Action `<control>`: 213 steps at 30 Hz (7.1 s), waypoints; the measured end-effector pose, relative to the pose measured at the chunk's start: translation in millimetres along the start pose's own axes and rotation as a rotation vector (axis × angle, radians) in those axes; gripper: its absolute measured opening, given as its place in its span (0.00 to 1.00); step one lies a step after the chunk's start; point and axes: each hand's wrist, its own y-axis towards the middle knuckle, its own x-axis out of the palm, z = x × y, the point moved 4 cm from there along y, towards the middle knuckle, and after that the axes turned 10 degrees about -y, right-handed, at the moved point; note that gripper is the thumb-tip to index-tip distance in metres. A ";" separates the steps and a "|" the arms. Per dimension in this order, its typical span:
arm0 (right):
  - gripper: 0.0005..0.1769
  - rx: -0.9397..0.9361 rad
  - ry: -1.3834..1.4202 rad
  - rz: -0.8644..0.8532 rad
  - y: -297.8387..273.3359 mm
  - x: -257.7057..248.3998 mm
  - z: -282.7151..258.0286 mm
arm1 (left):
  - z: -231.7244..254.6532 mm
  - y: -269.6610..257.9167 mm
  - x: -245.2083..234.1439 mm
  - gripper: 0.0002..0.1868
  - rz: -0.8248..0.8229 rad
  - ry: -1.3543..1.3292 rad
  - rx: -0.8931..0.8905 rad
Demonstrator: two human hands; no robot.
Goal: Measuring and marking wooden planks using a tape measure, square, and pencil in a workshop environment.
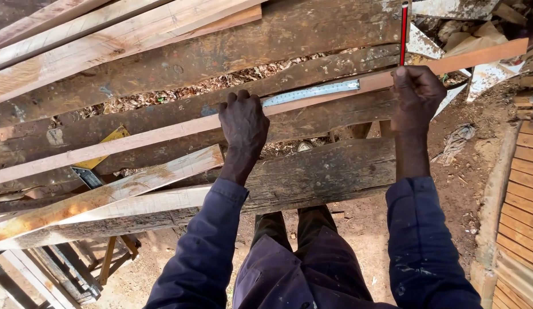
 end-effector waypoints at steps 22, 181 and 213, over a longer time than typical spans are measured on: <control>0.05 0.163 0.019 -0.482 11.5 23.2 2.0 | -11.4 -4.3 15.2 0.07 0.149 0.089 0.005; 0.06 0.111 0.054 -0.452 124.6 -142.7 91.9 | 200.4 29.6 58.3 0.05 0.293 0.139 0.130; 0.11 0.471 0.228 -0.375 26.3 -185.2 38.2 | 208.0 39.3 35.5 0.09 -0.054 -0.037 -0.074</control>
